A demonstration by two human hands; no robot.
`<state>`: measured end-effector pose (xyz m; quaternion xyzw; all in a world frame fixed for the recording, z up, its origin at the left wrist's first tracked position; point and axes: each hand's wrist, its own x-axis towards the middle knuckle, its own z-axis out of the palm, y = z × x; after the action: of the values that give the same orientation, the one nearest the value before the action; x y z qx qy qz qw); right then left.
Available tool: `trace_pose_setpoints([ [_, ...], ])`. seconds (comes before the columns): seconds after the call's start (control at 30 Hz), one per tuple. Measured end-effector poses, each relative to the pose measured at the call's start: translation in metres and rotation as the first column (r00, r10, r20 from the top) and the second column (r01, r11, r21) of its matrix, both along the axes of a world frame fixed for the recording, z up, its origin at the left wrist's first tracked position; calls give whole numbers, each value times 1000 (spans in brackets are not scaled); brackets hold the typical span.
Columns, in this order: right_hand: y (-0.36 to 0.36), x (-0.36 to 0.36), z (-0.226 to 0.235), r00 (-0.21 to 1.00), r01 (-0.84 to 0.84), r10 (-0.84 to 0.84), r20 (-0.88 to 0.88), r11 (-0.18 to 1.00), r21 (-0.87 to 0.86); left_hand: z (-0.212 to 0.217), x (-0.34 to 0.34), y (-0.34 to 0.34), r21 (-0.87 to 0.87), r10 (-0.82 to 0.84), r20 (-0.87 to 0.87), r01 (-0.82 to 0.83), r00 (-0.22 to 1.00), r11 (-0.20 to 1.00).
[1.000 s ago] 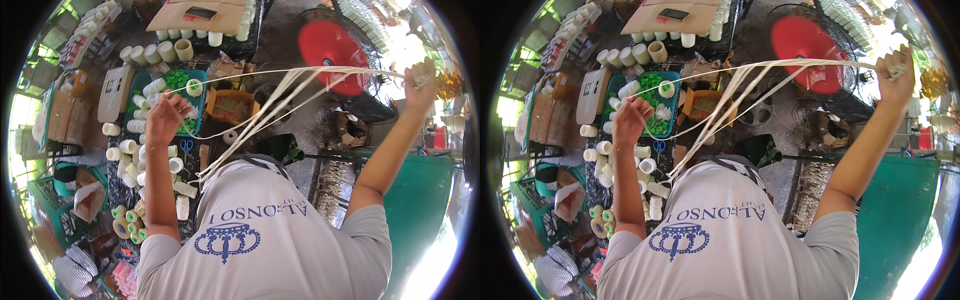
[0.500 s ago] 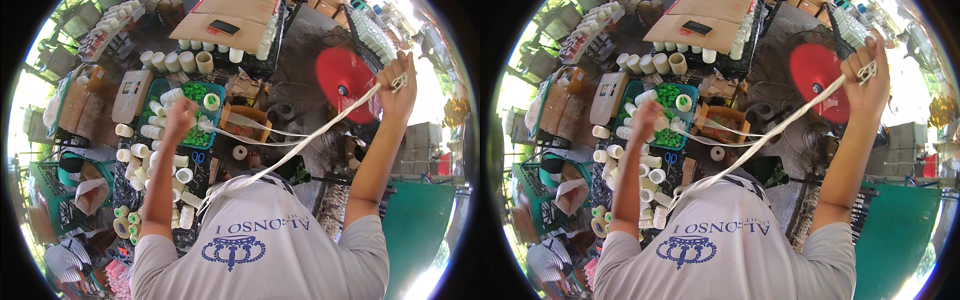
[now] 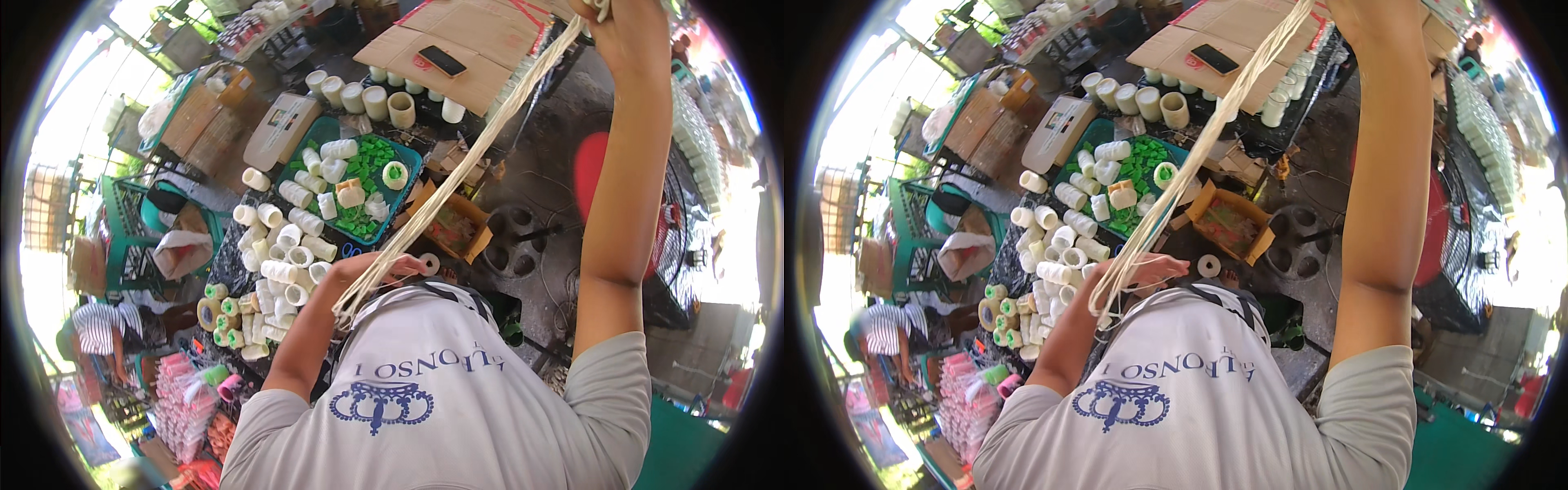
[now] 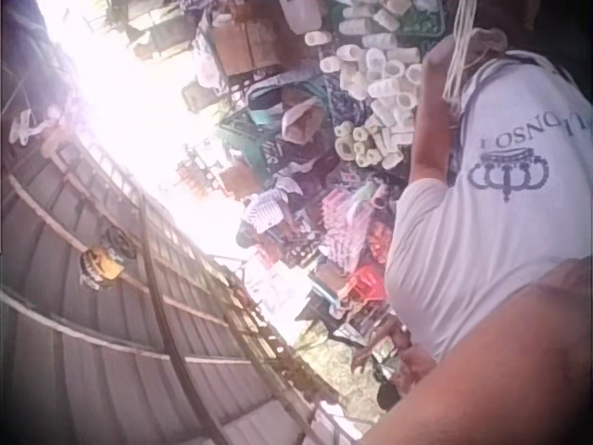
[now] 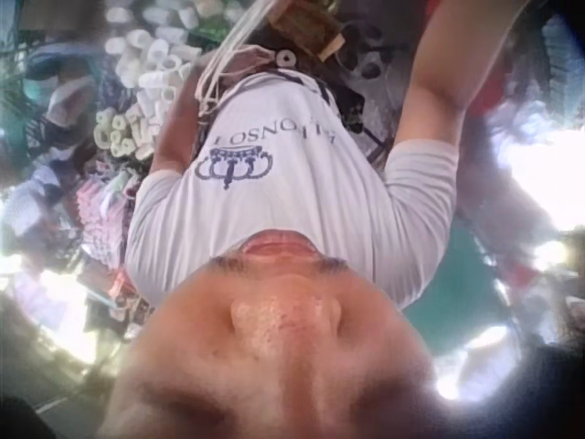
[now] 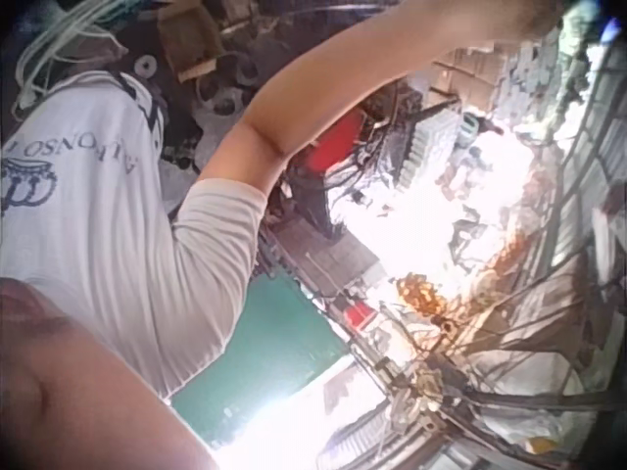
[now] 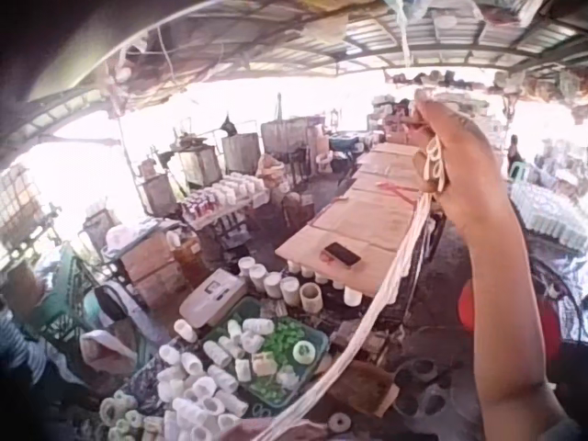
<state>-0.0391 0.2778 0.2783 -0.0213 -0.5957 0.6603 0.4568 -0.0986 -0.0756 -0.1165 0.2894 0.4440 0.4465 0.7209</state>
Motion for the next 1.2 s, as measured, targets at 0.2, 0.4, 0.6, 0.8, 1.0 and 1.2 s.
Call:
trace_pose_setpoints([
  [0.2,57,-50,-19,998,55,-55,-7,998,39,100,3,-81,-113,171,349,-140,922,984],
  [0.4,116,-94,-35,998,58,-58,-5,994,-91,150,23,-147,-122,510,-421,-604,750,788],
  [0.6,188,-140,-73,991,-40,56,119,991,-128,211,31,-167,176,670,-617,-757,413,629],
  [0.8,153,-155,-150,923,-40,69,379,996,-84,259,23,-141,510,777,-619,-812,-118,283],
  [1.0,110,-125,-330,739,-138,417,529,863,-487,306,-11,-96,763,948,-231,-645,-219,37],
  [1.2,63,-62,-513,264,-21,414,871,905,-424,324,-45,-69,748,862,-495,-560,-112,357],
])
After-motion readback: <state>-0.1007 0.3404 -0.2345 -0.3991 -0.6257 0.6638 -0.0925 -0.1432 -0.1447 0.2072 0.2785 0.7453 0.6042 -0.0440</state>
